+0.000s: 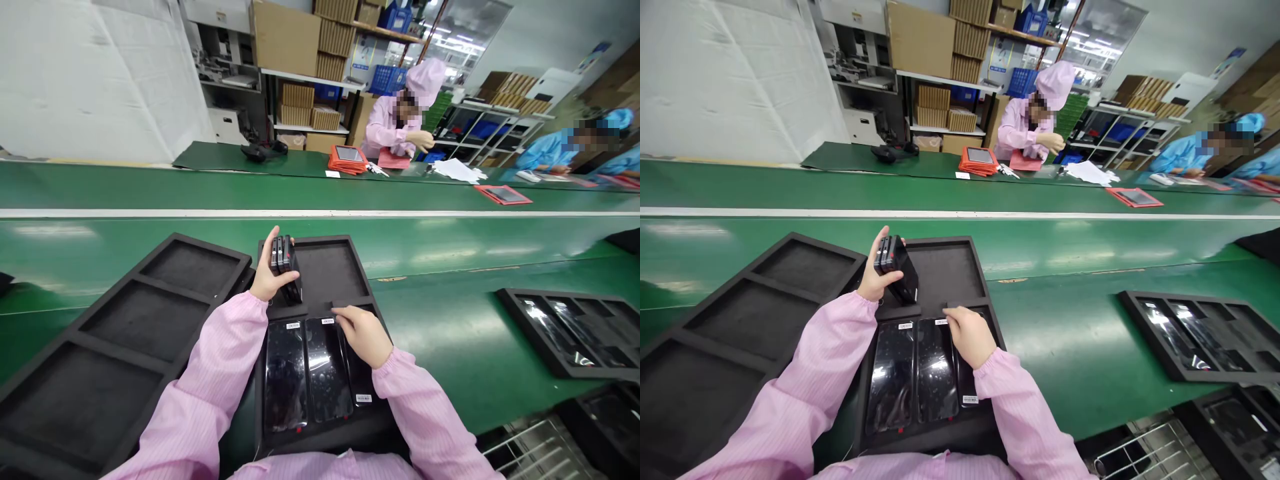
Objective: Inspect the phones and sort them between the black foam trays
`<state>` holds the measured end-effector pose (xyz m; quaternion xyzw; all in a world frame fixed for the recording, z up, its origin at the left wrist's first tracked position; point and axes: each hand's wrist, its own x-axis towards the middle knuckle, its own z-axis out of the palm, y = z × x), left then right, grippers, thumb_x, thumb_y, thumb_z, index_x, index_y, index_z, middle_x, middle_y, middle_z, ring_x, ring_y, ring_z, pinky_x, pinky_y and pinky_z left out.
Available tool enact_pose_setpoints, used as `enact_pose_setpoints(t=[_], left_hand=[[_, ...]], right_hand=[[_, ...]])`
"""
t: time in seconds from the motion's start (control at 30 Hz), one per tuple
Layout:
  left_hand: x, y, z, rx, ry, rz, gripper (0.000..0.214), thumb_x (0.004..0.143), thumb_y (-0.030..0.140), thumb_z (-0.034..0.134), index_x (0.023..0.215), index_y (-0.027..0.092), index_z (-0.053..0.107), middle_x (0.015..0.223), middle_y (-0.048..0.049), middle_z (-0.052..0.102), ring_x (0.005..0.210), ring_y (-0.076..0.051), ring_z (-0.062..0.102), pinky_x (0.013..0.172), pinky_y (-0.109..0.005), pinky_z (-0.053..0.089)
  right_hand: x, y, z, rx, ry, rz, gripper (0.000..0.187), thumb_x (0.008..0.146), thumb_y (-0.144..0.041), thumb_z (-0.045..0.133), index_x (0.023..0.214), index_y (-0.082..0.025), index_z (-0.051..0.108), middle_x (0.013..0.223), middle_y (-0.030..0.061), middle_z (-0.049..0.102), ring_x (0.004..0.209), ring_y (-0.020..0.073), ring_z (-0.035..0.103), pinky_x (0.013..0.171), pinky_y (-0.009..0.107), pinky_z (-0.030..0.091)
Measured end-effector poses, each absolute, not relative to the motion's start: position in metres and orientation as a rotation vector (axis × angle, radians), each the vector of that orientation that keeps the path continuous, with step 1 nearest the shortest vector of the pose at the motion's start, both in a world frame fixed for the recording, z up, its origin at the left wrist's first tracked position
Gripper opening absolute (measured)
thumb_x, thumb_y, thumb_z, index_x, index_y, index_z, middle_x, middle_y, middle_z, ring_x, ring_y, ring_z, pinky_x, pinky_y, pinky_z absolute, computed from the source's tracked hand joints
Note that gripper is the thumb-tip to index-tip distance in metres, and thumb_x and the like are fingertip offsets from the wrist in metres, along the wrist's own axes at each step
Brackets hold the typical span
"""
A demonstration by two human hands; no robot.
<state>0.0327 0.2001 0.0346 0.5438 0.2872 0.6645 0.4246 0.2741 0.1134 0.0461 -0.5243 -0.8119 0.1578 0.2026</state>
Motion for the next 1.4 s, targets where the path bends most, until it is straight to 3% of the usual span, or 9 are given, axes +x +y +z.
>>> enact_pose_setpoints(t=[0.33, 0.5, 0.6, 0.8, 0.97, 1.07, 1.2, 1.3, 1.4], left_hand=[[0.049, 0.183, 0.069, 0.492, 0.469, 1.503, 0.064, 0.079, 0.070, 0.056, 0.110, 0.015, 0.065, 0.110, -0.0122, 0.070, 0.114, -0.030, 0.063, 0.093, -0.040, 0.055], [0.046, 0.182, 0.076, 0.314, 0.497, 1.390, 0.062, 0.081, 0.072, 0.050, 0.098, 0.014, 0.067, 0.096, -0.0116, 0.072, 0.101, -0.027, 0.067, 0.088, -0.039, 0.058], [0.043, 0.181, 0.079, 0.381, 0.558, 1.209, 0.063, 0.079, 0.074, 0.050, 0.091, 0.015, 0.067, 0.092, -0.0135, 0.072, 0.097, -0.031, 0.068, 0.082, -0.043, 0.059], [0.054, 0.171, 0.092, 0.289, 0.649, 0.848, 0.047, 0.092, 0.056, 0.049, 0.084, 0.013, 0.066, 0.067, -0.0084, 0.070, 0.069, -0.023, 0.071, 0.061, -0.033, 0.060], [0.067, 0.166, 0.096, 0.224, 0.631, 0.803, 0.044, 0.093, 0.052, 0.050, 0.074, 0.014, 0.063, 0.058, -0.0044, 0.066, 0.052, -0.017, 0.065, 0.049, -0.026, 0.054], [0.058, 0.178, 0.087, 0.323, 0.734, 1.023, 0.046, 0.091, 0.054, 0.050, 0.075, 0.012, 0.064, 0.060, -0.0071, 0.066, 0.053, -0.019, 0.064, 0.051, -0.029, 0.054], [0.039, 0.200, 0.068, 0.453, 0.801, 1.518, 0.044, 0.079, 0.052, 0.066, 0.105, 0.017, 0.063, 0.083, -0.0036, 0.070, 0.075, -0.016, 0.068, 0.069, -0.025, 0.053], [0.033, 0.205, 0.053, 0.831, 0.743, 1.835, 0.081, 0.063, 0.046, 0.083, 0.133, 0.028, 0.047, 0.113, -0.0011, 0.065, 0.108, -0.017, 0.062, 0.099, -0.027, 0.044], [0.038, 0.201, 0.041, 1.408, 0.692, 1.846, 0.096, 0.065, 0.053, 0.082, 0.144, 0.024, 0.036, 0.127, -0.0101, 0.056, 0.121, -0.026, 0.054, 0.110, -0.039, 0.036]], right_hand=[[0.294, 0.194, 0.062, -1.821, -2.089, 0.360, 0.030, 0.090, -0.015, 0.049, 0.112, -0.018, 0.069, 0.093, 0.0091, 0.074, 0.089, 0.0266, 0.071, 0.085, 0.041, 0.055], [0.277, 0.184, 0.065, -1.361, -2.264, 0.333, 0.073, 0.084, -0.015, 0.061, 0.150, -0.025, 0.033, 0.138, 0.0114, 0.052, 0.127, 0.0250, 0.053, 0.106, 0.042, 0.046], [0.263, 0.164, 0.084, -0.847, -2.336, 0.189, 0.077, 0.088, -0.009, 0.053, 0.154, -0.033, 0.022, 0.153, 0.0086, 0.037, 0.141, 0.0239, 0.037, 0.116, 0.047, 0.035], [0.237, 0.143, 0.126, -0.484, -2.753, 0.130, 0.077, 0.081, 0.004, 0.048, 0.145, -0.038, 0.041, 0.156, 0.0009, 0.035, 0.145, 0.0269, 0.029, 0.119, 0.055, 0.022], [0.235, 0.147, 0.141, -0.318, -2.846, 0.214, 0.054, 0.088, 0.000, 0.047, 0.131, -0.030, 0.057, 0.141, 0.0058, 0.055, 0.136, 0.0239, 0.045, 0.116, 0.050, 0.033], [0.244, 0.154, 0.147, -0.322, -2.756, 0.286, 0.043, 0.087, -0.018, 0.062, 0.128, -0.030, 0.058, 0.140, 0.0059, 0.055, 0.135, 0.0262, 0.047, 0.116, 0.050, 0.033], [0.250, 0.175, 0.137, -0.672, -2.312, 0.533, 0.083, 0.071, -0.037, 0.079, 0.143, -0.026, 0.040, 0.140, 0.0107, 0.052, 0.130, 0.0290, 0.050, 0.113, 0.048, 0.038], [0.242, 0.199, 0.113, -0.845, -2.004, 0.858, 0.096, 0.066, -0.036, 0.081, 0.146, -0.021, 0.031, 0.133, 0.0149, 0.055, 0.123, 0.0285, 0.056, 0.103, 0.044, 0.048], [0.230, 0.219, 0.087, -0.815, -1.962, 1.099, 0.098, 0.063, -0.034, 0.083, 0.145, -0.021, 0.032, 0.133, 0.0153, 0.054, 0.124, 0.0281, 0.055, 0.101, 0.044, 0.049]])
